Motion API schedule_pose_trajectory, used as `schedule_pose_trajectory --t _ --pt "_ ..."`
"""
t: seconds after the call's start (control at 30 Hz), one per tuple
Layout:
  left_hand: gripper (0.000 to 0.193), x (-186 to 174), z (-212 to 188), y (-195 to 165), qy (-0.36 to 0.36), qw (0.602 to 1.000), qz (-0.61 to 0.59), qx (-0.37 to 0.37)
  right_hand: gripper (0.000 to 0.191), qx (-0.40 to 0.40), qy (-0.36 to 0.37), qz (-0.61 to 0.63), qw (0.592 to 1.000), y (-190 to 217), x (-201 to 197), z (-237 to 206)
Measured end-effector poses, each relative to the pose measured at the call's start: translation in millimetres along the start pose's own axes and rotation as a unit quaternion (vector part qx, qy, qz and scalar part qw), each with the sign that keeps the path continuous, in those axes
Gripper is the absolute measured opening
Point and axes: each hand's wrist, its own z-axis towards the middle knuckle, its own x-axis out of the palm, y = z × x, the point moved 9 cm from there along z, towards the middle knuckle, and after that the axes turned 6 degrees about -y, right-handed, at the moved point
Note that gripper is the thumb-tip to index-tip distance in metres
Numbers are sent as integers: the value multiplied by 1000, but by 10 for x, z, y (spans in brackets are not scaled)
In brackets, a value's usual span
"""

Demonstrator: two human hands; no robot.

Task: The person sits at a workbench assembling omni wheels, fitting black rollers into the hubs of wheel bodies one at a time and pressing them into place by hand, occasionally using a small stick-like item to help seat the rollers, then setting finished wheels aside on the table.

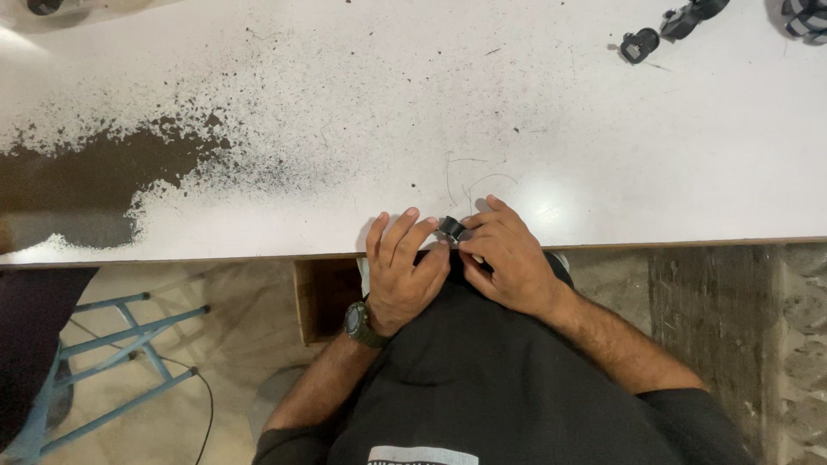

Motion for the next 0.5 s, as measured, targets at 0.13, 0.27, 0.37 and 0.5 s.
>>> schedule_pose_trajectory --t 0.13,0.27,0.37,0.5 --pt "13 -41 48 -29 -23 1000 -13 1 31 -6 -6 -3 1000 31 1 10" --pt "13 18 58 108 6 996 -42 -84 30 -7 -11 -2 1000 35 2 4" --pt "15 67 18 202 30 986 -65 -151 30 -10 -18 -4 1000 28 12 -25" --pt "16 102 -9 245 50 979 -79 -179 30 -23 -44 -25 998 21 3 -103"
